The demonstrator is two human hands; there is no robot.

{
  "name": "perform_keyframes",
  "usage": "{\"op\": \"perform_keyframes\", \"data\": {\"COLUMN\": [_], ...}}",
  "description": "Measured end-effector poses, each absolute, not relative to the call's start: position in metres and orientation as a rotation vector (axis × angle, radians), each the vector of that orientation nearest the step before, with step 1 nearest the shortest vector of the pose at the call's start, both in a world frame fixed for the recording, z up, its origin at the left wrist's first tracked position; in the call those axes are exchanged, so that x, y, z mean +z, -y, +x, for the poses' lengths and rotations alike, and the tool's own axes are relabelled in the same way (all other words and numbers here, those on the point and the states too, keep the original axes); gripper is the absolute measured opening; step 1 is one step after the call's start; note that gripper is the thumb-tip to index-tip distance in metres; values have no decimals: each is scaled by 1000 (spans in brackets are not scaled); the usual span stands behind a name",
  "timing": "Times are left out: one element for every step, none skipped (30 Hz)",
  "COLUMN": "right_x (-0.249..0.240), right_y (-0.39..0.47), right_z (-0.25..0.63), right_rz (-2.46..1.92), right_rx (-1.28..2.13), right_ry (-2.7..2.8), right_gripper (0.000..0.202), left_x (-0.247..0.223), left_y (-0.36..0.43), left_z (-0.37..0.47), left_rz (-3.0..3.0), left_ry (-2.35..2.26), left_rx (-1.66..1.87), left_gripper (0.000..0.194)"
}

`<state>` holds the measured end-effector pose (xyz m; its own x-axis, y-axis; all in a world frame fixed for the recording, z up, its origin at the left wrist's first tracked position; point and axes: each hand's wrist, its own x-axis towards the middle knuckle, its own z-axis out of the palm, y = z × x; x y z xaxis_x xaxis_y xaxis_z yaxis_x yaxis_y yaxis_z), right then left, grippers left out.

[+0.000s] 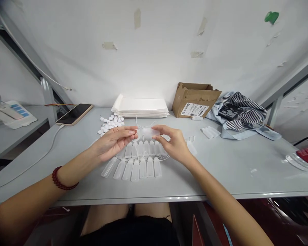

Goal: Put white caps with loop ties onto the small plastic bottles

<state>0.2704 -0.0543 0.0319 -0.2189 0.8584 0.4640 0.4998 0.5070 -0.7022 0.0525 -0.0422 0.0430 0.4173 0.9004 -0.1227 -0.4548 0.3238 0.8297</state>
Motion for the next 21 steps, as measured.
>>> {"op": "perform_keyframes", "data": {"right_x": [32, 33, 33, 33, 34, 34, 34, 34, 34, 34, 34, 34, 34, 34, 33, 33, 33, 33, 33, 32, 32], "right_y": [56, 58, 59, 60, 60, 61, 61, 61, 61, 62, 62, 62, 63, 63, 63, 64, 64, 64, 64, 65, 65], "right_z": [268, 266, 264, 263, 263, 262, 262, 263, 263, 263, 262, 262, 261, 261, 260, 260, 260, 259, 259, 259, 258], "right_rz": [-1110, -1095, -1085, -1080, -1082, -1088, -1096, -1103, -1106, -1104, -1099, -1094, -1091, -1092, -1095, -1101, -1106, -1107, -1105, -1100, -1091], "right_rx": [519, 520, 521, 526, 534, 542, 552, 563, 572, 579, 584, 588, 590, 592, 594, 597, 603, 615, 633, 655, 681], "right_ry": [1889, 1903, 1913, 1920, 1923, 1922, 1918, 1915, 1914, 1914, 1918, 1923, 1928, 1932, 1934, 1936, 1935, 1933, 1931, 1927, 1923], "right_gripper": [21, 21, 21, 22, 22, 22, 22, 23, 23, 23, 22, 22, 21, 21, 21, 21, 21, 22, 23, 24, 25], "left_x": [43, 43, 43, 43, 43, 43, 42, 42, 41, 41, 40, 40, 40, 40, 39, 39, 39, 38, 38, 38, 38], "left_y": [44, 45, 46, 46, 47, 48, 48, 48, 49, 49, 49, 49, 50, 50, 51, 51, 52, 53, 54, 55, 56], "left_z": [53, 53, 53, 53, 53, 54, 54, 54, 55, 55, 56, 56, 57, 57, 57, 58, 58, 58, 58, 59, 59], "left_rz": [812, 815, 816, 817, 819, 823, 827, 831, 832, 831, 827, 820, 813, 807, 807, 816, 839, 873, 917, 966, 1019], "left_ry": [-644, -637, -637, -641, -648, -655, -661, -665, -671, -676, -684, -693, -704, -716, -730, -744, -757, -768, -777, -785, -796], "left_rx": [972, 968, 968, 967, 967, 970, 976, 986, 996, 1005, 1014, 1022, 1028, 1032, 1034, 1034, 1034, 1035, 1038, 1045, 1054], "left_gripper": [15, 14, 14, 13, 13, 13, 12, 11, 10, 10, 9, 8, 8, 7, 7, 6, 6, 6, 7, 9, 11]}}
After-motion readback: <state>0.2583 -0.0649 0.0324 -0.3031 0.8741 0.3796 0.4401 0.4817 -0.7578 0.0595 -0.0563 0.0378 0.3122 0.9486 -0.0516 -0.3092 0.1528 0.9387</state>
